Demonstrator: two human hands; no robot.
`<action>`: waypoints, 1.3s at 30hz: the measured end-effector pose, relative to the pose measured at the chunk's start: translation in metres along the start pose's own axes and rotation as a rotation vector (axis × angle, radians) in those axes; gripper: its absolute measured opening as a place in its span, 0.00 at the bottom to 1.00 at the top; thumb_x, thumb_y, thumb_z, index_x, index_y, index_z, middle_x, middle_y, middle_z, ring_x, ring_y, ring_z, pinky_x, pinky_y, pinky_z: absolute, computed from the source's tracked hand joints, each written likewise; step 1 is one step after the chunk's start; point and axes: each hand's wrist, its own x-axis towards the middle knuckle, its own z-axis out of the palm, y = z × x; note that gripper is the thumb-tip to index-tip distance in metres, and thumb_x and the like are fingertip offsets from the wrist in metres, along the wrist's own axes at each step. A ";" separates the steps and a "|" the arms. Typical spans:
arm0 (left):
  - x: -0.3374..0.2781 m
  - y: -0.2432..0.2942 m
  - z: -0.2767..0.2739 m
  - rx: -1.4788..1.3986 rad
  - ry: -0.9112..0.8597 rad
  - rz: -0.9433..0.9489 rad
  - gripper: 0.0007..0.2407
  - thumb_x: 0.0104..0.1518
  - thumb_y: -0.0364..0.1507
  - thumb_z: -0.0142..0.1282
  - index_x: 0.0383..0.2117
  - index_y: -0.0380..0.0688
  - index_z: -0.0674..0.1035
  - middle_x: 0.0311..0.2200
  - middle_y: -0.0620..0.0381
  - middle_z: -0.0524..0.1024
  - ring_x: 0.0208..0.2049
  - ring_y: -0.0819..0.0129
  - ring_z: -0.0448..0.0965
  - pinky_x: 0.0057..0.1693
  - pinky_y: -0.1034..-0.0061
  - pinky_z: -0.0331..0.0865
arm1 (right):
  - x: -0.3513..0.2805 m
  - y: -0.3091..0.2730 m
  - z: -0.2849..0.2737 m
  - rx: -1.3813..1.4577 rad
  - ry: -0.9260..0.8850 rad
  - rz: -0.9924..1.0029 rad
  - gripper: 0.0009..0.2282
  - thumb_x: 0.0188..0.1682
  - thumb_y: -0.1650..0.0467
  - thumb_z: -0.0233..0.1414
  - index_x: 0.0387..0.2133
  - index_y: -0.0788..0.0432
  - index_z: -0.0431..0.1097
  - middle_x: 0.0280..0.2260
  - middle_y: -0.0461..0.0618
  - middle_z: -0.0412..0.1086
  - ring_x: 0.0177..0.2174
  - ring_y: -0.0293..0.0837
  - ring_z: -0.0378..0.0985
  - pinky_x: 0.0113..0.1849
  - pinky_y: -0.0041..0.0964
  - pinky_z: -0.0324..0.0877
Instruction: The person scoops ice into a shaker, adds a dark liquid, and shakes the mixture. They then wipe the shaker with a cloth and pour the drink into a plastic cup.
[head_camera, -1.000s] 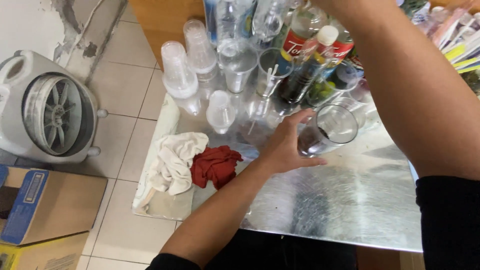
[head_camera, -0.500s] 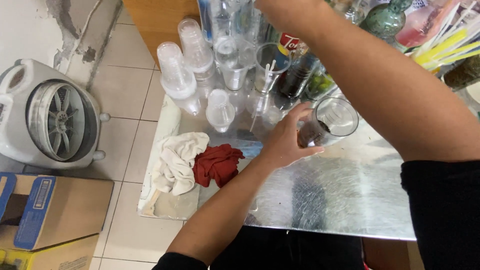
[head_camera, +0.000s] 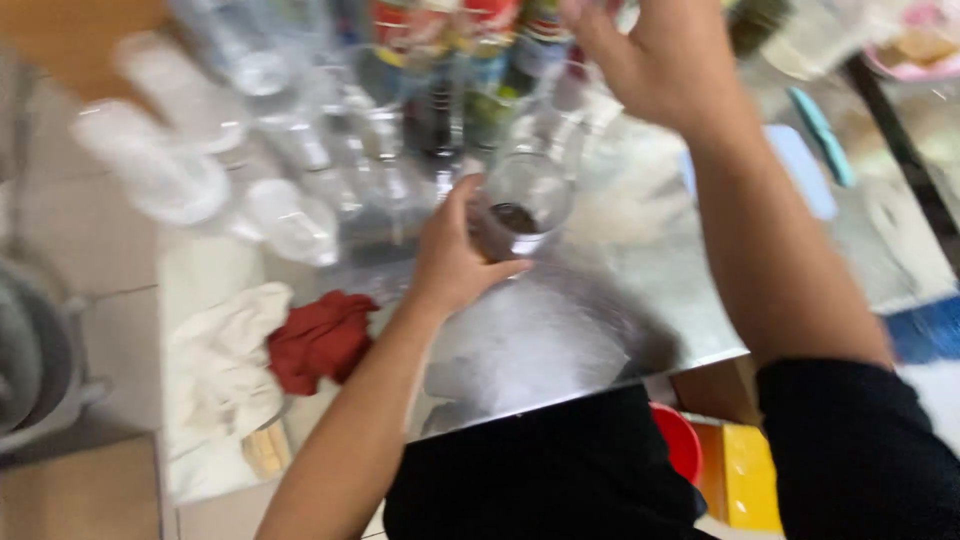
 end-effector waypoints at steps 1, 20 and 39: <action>0.000 0.004 -0.005 0.084 0.008 0.007 0.48 0.29 0.40 0.83 0.62 0.43 0.64 0.58 0.48 0.71 0.56 0.53 0.74 0.60 0.61 0.65 | -0.015 0.001 -0.001 0.087 0.107 -0.024 0.06 0.66 0.71 0.56 0.40 0.61 0.72 0.36 0.55 0.73 0.31 0.48 0.77 0.33 0.46 0.69; -0.013 0.032 -0.006 -0.063 -0.105 -0.161 0.45 0.37 0.45 0.74 0.64 0.49 0.60 0.56 0.49 0.74 0.56 0.57 0.76 0.59 0.65 0.69 | -0.139 -0.020 0.051 0.866 -0.163 0.513 0.12 0.53 0.65 0.52 0.37 0.54 0.55 0.61 0.66 0.60 0.46 0.53 0.79 0.45 0.41 0.79; 0.014 -0.004 0.022 -0.287 -0.176 0.100 0.50 0.48 0.30 0.76 0.69 0.50 0.43 0.64 0.42 0.67 0.67 0.57 0.67 0.68 0.65 0.65 | -0.131 -0.019 0.058 1.530 0.427 0.418 0.32 0.44 0.57 0.67 0.57 0.52 0.60 0.55 0.60 0.69 0.54 0.51 0.74 0.51 0.46 0.74</action>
